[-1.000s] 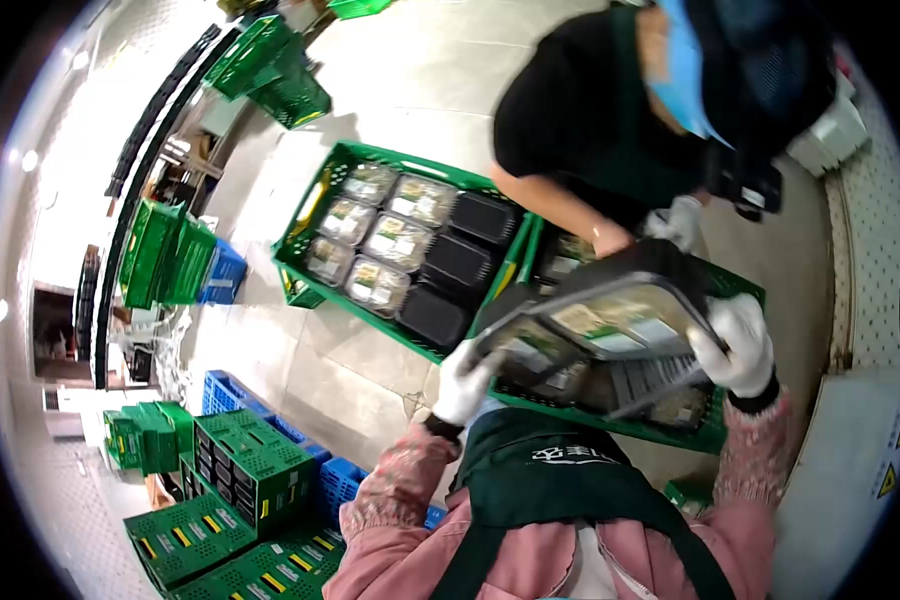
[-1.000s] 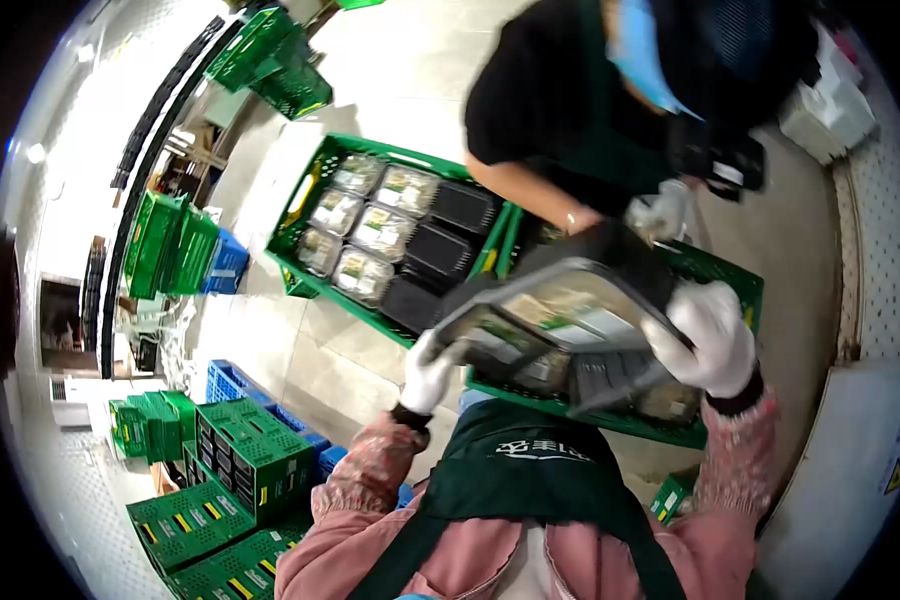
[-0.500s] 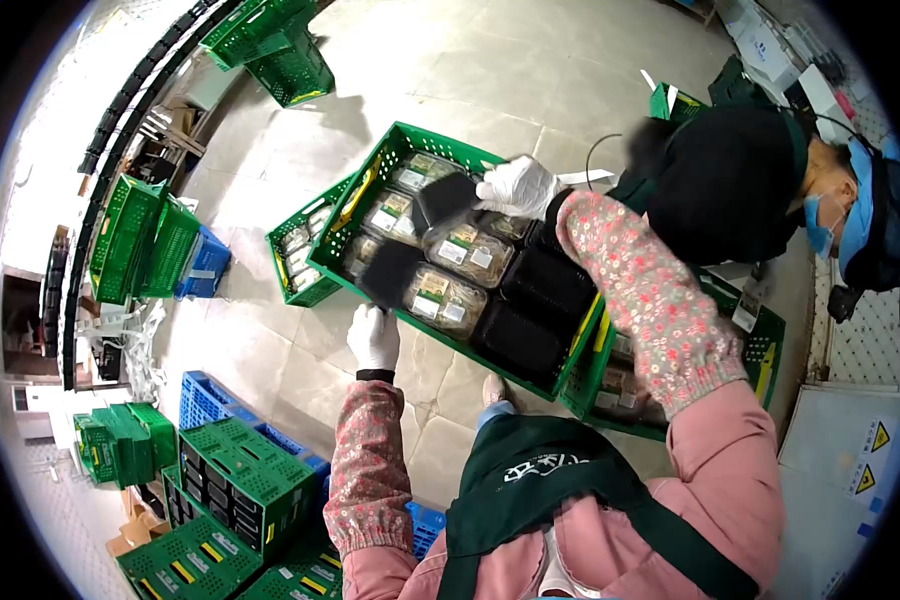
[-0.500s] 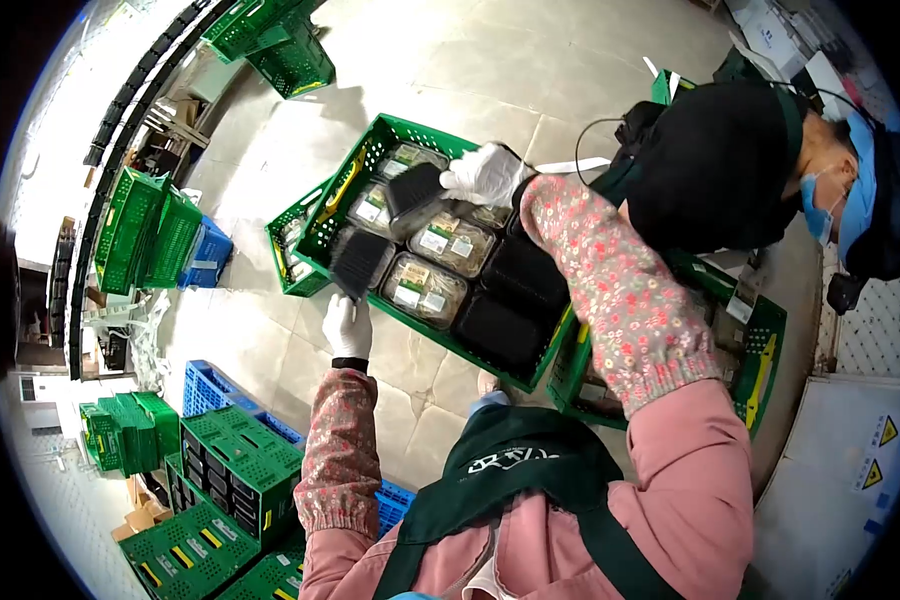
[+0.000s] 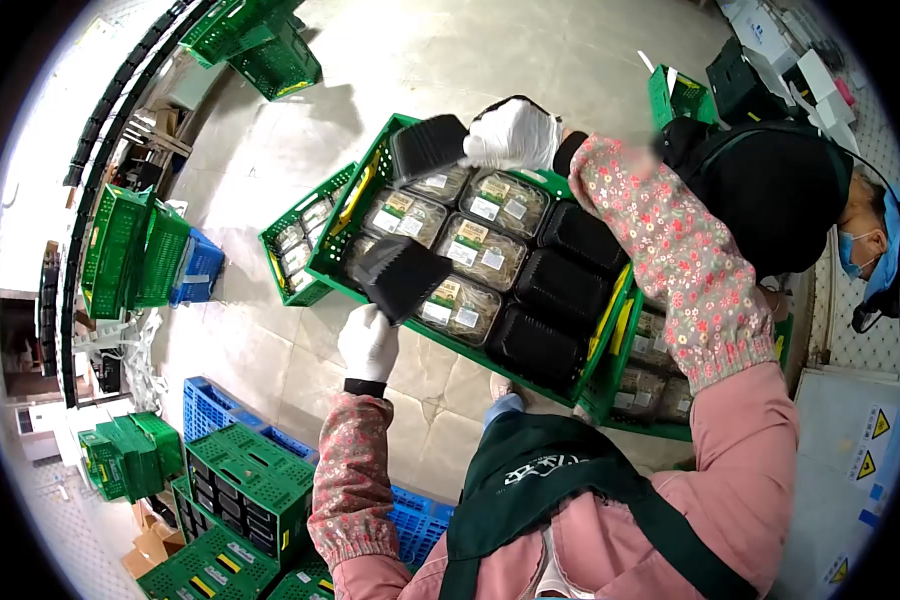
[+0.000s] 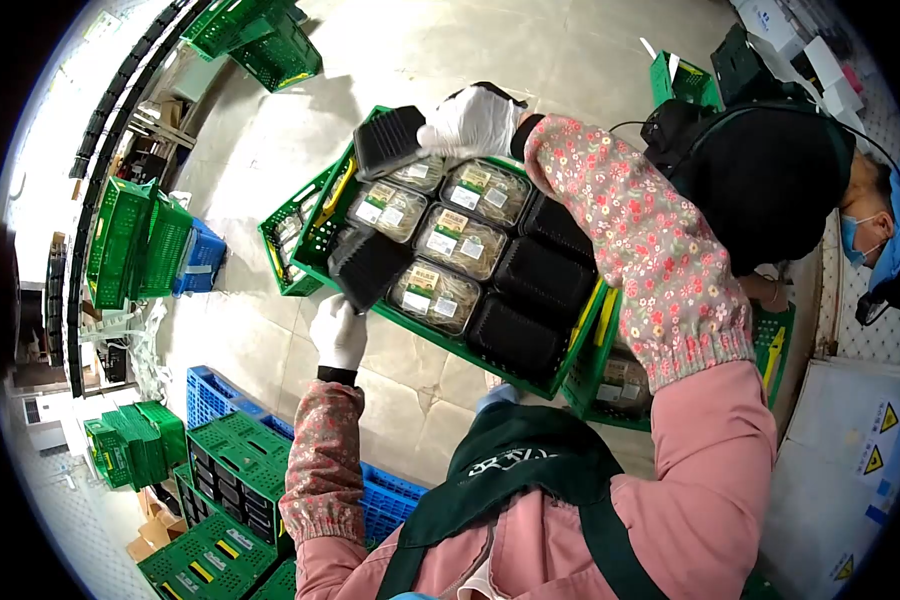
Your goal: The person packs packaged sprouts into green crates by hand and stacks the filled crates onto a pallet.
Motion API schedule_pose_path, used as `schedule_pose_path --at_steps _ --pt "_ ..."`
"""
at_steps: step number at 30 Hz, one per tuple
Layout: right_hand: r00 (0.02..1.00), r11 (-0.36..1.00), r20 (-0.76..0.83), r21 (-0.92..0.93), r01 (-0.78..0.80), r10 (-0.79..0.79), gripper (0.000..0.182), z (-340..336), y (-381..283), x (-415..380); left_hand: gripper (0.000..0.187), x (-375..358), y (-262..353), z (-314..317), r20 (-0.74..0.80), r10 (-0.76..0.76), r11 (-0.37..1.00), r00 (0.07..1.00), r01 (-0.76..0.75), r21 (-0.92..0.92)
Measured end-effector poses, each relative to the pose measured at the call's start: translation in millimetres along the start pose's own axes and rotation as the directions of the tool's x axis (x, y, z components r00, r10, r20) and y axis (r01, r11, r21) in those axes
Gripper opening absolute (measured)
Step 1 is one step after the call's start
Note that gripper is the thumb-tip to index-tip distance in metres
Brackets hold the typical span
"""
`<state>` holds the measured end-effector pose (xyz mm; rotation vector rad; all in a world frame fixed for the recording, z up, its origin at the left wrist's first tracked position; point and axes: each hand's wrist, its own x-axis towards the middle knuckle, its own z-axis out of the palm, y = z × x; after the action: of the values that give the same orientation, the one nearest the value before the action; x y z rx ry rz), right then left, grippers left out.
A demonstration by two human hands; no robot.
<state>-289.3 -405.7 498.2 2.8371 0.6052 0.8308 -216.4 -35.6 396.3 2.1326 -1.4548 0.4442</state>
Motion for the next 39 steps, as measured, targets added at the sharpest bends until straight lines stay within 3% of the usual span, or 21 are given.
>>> schedule_pose_path --at_steps 2,4,6,11,13,14,15,16,19,20,21,22,24,25,27,28,31,33,35,37,39 --pt "0.991 0.979 0.071 -0.163 0.126 -0.116 0.009 19.1 -16.3 -30.5 0.012 -2.1 11.8 10.6 0.191 0.045 0.999 0.981 -0.050 0.019" --pt "0.989 0.989 0.147 -0.144 0.045 -0.023 0.007 41.9 -42.7 -82.2 0.015 -8.8 26.9 23.5 0.308 0.138 0.990 0.941 -0.129 -0.048" --pt "0.803 0.982 0.573 -0.021 -0.186 0.165 0.017 36.2 -78.7 -122.4 0.020 -24.3 35.0 24.1 0.427 0.159 0.985 0.890 -0.113 -0.131" --pt "0.734 0.721 0.401 0.220 -0.658 0.548 0.031 -22.9 -142.1 -194.0 0.019 -33.2 45.9 29.8 0.351 0.132 0.925 0.927 0.012 -0.379" --pt "0.594 0.538 0.231 0.261 -0.801 0.771 0.020 -74.8 -169.0 -211.5 0.013 -6.4 55.3 28.0 0.280 0.041 0.875 0.959 0.101 -0.474" --pt "0.457 0.410 0.185 0.242 -0.879 0.870 0.018 -94.9 -184.6 -229.2 0.013 6.7 52.6 33.7 0.214 0.044 0.884 0.976 0.062 -0.464" --pt "0.302 0.269 0.132 0.221 -0.937 0.944 0.016 -115.0 -199.7 -249.8 0.011 10.1 45.9 50.8 0.216 -0.169 0.823 0.962 0.258 -0.506" --pt "0.182 0.165 0.041 0.265 -0.950 0.982 0.015 -126.8 -215.5 -277.6 0.014 20.8 32.2 70.2 0.199 -0.207 0.842 0.958 0.279 -0.462" --pt "-0.225 -0.183 -0.104 0.311 -0.933 0.969 0.018 -138.6 -280.3 -386.8 0.036 54.4 20.5 128.2 0.186 -0.347 0.831 0.919 0.393 -0.393" --pt "-0.236 -0.205 -0.149 0.196 -0.959 0.960 0.024 -127.8 -308.5 -420.4 0.037 63.7 32.9 139.2 0.250 -0.458 0.668 0.853 0.516 -0.536" --pt "-0.235 -0.222 -0.189 0.089 -0.971 0.953 0.031 -123.0 -329.0 -441.4 0.034 75.7 65.9 131.6 0.171 -0.447 0.621 0.878 0.442 -0.647" --pt "-0.569 -0.572 0.062 0.035 -0.820 0.820 0.049 -123.9 -342.2 -438.2 0.032 87.3 108.8 114.8 0.204 -0.427 0.577 0.881 0.439 -0.689" --pt "-0.715 -0.733 0.250 -0.030 -0.679 0.652 0.066 -106.4 -353.0 -426.6 0.026 84.2 174.6 108.9 0.239 -0.279 0.488 0.930 0.352 -0.799" --pt "-0.697 -0.714 0.279 -0.053 -0.698 0.661 0.066 -99.4 -350.1 -412.8 0.023 82.6 215.1 97.5 0.252 -0.142 0.600 0.957 0.286 -0.747" --pt "-0.749 -0.748 0.316 -0.153 -0.646 0.583 0.063 -64.9 -347.4 -414.1 0.022 62.2 283.4 101.1 0.486 -0.064 0.387 0.871 0.471 -0.793" --pt "-0.736 -0.745 0.267 -0.086 -0.662 0.623 0.060 -58.1 -353.8 -422.0 0.024 55.2 310.5 105.7 0.490 0.063 0.487 0.870 0.401 -0.776" --pt "-0.650 -0.663 0.141 0.079 -0.745 0.747 0.047 -32.9 -368.5 -454.6 0.041 20.1 369.3 155.6 0.881 -0.010 0.034 0.473 0.881 -0.473" --pt "-0.497 -0.525 0.175 0.190 -0.830 0.850 0.037 -73.9 -357.6 -449.1 0.050 3.2 388.7 204.5 0.920 -0.153 -0.069 0.360 0.925 -0.373" --pt "-0.307 -0.331 0.148 0.189 -0.924 0.940 0.029 -110.8 -347.5 -450.2 0.051 -10.1 386.3 261.7 0.965 -0.120 -0.104 0.235 0.963 -0.247" --pt "-0.151 -0.164 0.093 0.146 -0.976 0.984 0.024 -151.5 -334.3 -444.1 0.043 -7.7 406.0 293.6 0.932 -0.361 -0.179 0.044 0.977 -0.115" --pt "-0.008 -0.016 0.051 0.141 -0.990 0.999 0.021 -178.0 -324.5 -447.0 0.057 5.8 427.6 297.0 0.910 -0.405 -0.465 -0.092 0.877 -0.118"
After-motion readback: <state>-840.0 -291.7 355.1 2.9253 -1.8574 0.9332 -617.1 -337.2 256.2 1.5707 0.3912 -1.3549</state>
